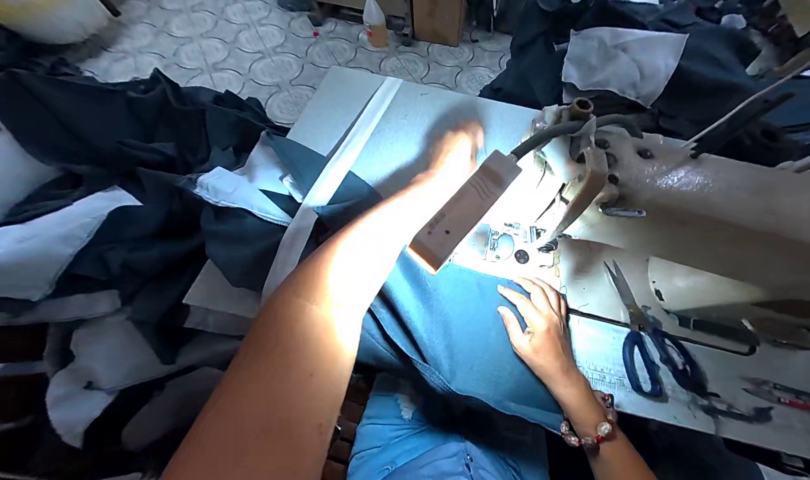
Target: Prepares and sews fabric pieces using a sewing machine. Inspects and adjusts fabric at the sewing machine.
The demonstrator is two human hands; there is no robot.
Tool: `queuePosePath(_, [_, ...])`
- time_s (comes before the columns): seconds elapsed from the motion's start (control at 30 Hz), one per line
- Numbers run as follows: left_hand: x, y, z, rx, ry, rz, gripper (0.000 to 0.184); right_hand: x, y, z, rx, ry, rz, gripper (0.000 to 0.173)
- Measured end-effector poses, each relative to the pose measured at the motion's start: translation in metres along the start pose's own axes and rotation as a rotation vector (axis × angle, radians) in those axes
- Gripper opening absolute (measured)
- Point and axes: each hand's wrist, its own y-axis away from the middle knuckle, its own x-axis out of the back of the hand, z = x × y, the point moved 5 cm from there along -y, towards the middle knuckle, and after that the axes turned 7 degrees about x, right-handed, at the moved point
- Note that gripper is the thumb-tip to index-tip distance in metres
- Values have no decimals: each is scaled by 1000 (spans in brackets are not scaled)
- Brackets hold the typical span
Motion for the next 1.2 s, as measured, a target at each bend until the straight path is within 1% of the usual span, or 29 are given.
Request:
queuePosePath(0.03, [17, -8, 4, 88, 153, 113, 40, 0, 0, 0, -4, 4, 3, 32])
queuePosePath(0.07, [24, -15, 2, 128, 286, 232, 58, 0, -1, 0, -12, 11, 4, 32])
queuePosePath(0.1, [24, -14, -1, 89, 378, 318, 77, 0, -1, 0, -18, 19, 5, 32])
queuePosePath(0.13, [21, -4, -4, -29, 421, 394, 86, 0, -2, -1, -25, 27, 3, 32])
queuePosePath(0.17, [18, 20, -6, -189, 437, 470, 83, -1, -2, -1, -30, 33, 2, 31])
queuePosePath(0.2, [21, 60, -5, -317, 393, 468, 69, -2, -3, -1, -36, 39, -3, 32])
queuePosePath(0.23, [31, 111, 0, -361, 285, 350, 53, -2, -4, -1, -42, 49, -12, 32])
queuePosePath(0.27, [45, 161, 11, -321, 115, 195, 34, -2, -5, 0, -53, 62, -24, 32])
queuePosePath(0.3, [48, 196, 19, -259, -28, 73, 24, -2, -7, 0, -74, 82, -41, 32])
queuePosePath(0.33, [42, 219, 20, -109, -146, -174, 34, -1, -8, 2, -104, 105, -53, 32])
queuePosePath(0.37, [33, 234, 18, 81, -236, -408, 49, 1, -9, 4, -137, 128, -61, 32])
queuePosePath(0.4, [24, 240, 15, 261, -279, -572, 65, 3, -10, 6, -166, 144, -61, 34])
queuePosePath(0.43, [16, 236, 10, 388, -279, -620, 77, 6, -10, 5, -175, 154, -46, 35])
queuePosePath(0.47, [12, 228, 5, 461, -275, -597, 84, 9, -10, 2, -147, 160, -18, 36])
queuePosePath(0.53, [10, 207, -3, 487, -275, -481, 83, 13, -4, -15, -14, 106, -2, 34])
queuePosePath(0.57, [9, 196, -6, 495, -280, -444, 80, 11, 2, -27, 48, 56, -50, 31])
queuePosePath(0.63, [1, 171, -22, 511, -283, -407, 76, -1, 17, -52, 125, -27, -193, 33])
queuePosePath(0.7, [-10, 145, -52, 439, -232, -305, 73, -19, 26, -70, 137, -41, -257, 43])
queuePosePath(0.77, [-11, 124, -86, 280, -192, -169, 72, -39, 25, -88, 106, -70, -289, 51])
queuePosePath(0.83, [7, 115, -112, 134, -82, -47, 71, -54, 15, -112, 96, -138, -346, 55])
queuePosePath(0.9, [32, 114, -129, -3, 125, 25, 59, -67, 3, -140, 133, -172, -363, 61])
queuePosePath(0.97, [44, 115, -140, -149, 193, 117, 51, -72, -6, -157, 175, -243, -390, 59])
queuePosePath(1.0, [47, 118, -141, -223, 183, 156, 46, -68, -10, -159, 189, -303, -382, 53])
queuePosePath(1.07, [49, 132, -129, -324, 134, 180, 37, -53, -20, -143, 219, -339, -234, 35])
queuePosePath(1.1, [50, 144, -116, -357, 108, 185, 33, -45, -25, -125, 230, -292, -173, 37])
queuePosePath(1.13, [49, 162, -101, -386, 78, 178, 30, -39, -28, -104, 230, -236, -161, 40])
queuePosePath(1.17, [44, 184, -87, -418, 43, 132, 27, -36, -29, -83, 221, -191, -209, 43])
queuePosePath(1.2, [37, 207, -77, -444, 18, 36, 27, -35, -29, -66, 214, -173, -274, 44])
